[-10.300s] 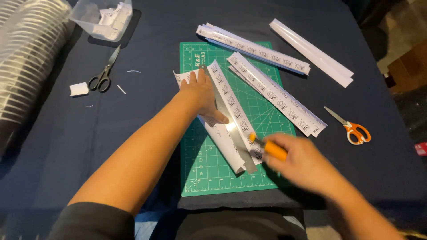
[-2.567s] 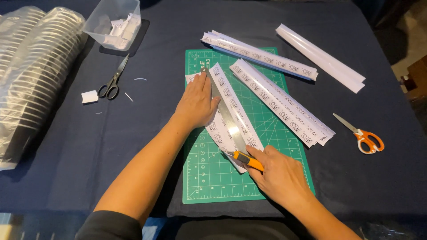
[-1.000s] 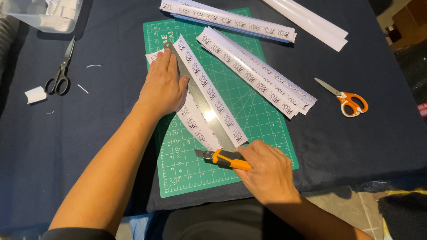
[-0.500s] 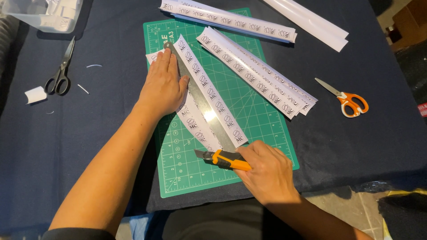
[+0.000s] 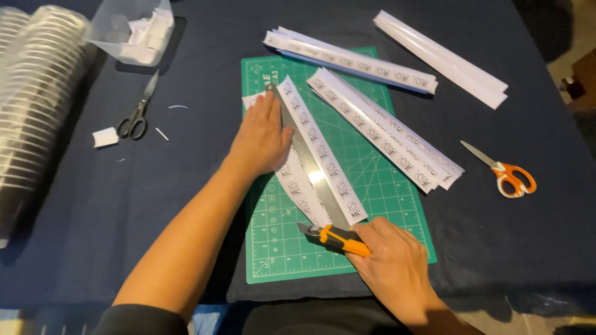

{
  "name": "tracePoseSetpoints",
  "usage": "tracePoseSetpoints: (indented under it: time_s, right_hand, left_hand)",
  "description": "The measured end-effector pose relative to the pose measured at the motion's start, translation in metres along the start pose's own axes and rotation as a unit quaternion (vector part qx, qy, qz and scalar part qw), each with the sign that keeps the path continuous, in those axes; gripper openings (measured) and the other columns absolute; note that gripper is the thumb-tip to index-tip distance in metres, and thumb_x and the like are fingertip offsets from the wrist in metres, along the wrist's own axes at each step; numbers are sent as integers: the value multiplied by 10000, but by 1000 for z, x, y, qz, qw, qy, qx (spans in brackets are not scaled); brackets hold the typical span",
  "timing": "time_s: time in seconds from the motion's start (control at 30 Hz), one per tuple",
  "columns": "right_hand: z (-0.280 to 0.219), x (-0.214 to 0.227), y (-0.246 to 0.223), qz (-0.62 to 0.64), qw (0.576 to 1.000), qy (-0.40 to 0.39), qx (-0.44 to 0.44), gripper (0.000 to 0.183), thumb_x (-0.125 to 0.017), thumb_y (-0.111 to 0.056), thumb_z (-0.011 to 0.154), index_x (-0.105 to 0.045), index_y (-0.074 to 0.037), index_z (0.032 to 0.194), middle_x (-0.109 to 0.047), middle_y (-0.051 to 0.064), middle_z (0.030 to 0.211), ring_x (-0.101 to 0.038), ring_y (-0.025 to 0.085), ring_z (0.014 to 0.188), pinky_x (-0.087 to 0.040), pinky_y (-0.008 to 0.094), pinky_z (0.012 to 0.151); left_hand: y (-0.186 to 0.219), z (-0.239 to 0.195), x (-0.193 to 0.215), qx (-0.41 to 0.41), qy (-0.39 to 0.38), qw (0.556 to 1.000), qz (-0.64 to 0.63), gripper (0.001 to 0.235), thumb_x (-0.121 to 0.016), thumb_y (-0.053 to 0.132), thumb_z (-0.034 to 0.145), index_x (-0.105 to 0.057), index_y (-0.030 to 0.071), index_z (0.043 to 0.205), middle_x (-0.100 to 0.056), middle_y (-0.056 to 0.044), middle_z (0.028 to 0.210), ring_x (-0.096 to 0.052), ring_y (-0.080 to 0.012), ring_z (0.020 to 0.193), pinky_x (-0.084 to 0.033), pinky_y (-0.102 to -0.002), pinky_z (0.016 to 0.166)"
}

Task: Cutting printed paper into strips using a metal ruler and a utility knife on a cutting mat.

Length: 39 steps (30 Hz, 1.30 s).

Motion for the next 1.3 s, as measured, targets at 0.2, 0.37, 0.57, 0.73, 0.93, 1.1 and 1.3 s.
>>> tracePoseSetpoints:
  time_s: [0.2,0.37,0.57,0.73,0.93,1.1,1.3]
  right_hand:
    - [-1,-4,3,-20,1000,15,1,190,-813,-279,787,-731,-232,952,-589,-40,752,-563,221,577,-493,398,502]
    - [-2,-5,4,-22,1000,5,-18,191,-813,-324,786,-735,-268,951,-583,-49,761,-564,242,577,-475,409,488]
    - [-2,-4,2,-25,1000,11,-15,194,-810,-308,790,-739,-257,963,-592,-45,766,-574,239,579,-484,408,485]
    - [-1,-3,2,-18,1000,8,-12,198,-813,-304,790,-740,-255,967,-607,-47,783,-594,233,611,-505,413,521]
    - [-1,-2,1,-15,1000,8,-7,208,-826,-311,795,-739,-243,971,-603,-45,780,-587,223,598,-502,407,516]
    - [0,-3,3,-19,1000,-14,-16,255,-833,-340,788,-740,-255,1010,-615,-49,811,-595,230,599,-502,408,507]
    - [-1,-1,0,-18,1000,5,1,238,-843,-320,790,-736,-232,983,-592,-40,798,-581,233,611,-468,413,478]
  left_hand:
    - [1,-2,0,-4,8,1000,-14,723,-376,382,1078,-215,-109,1583,-156,-312,1689,-131,-484,1567,-133,-572,1267]
    - [-1,-2,-4,-9,13,1000,-9,734,-354,400,1087,-210,-114,1590,-151,-317,1691,-128,-482,1569,-128,-570,1270]
    - [0,-2,-2,6,-7,1000,-8,742,-329,420,1089,-197,-99,1602,-126,-299,1703,-103,-455,1580,-103,-547,1278]
    - [-1,0,-4,8,-7,1000,-3,743,-328,423,1087,-200,-97,1601,-124,-298,1703,-103,-455,1580,-107,-548,1277]
    - [0,-1,-2,7,-11,1000,-4,743,-315,427,1089,-196,-95,1604,-120,-295,1705,-93,-449,1583,-97,-544,1279]
    - [-1,-1,-3,14,-31,999,5,751,-280,438,1092,-167,-91,1613,-86,-284,1714,-67,-435,1589,-76,-530,1283]
    - [-1,-2,-5,-36,37,998,22,731,-376,390,1097,-242,-145,1578,-186,-351,1670,-179,-518,1547,-178,-589,1256]
Point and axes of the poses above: each hand's wrist, its own z-axis towards the middle knuckle, its own x-axis out of the back of the hand, y = z × x, the point moved 5 cm from there along z, towards the middle knuckle
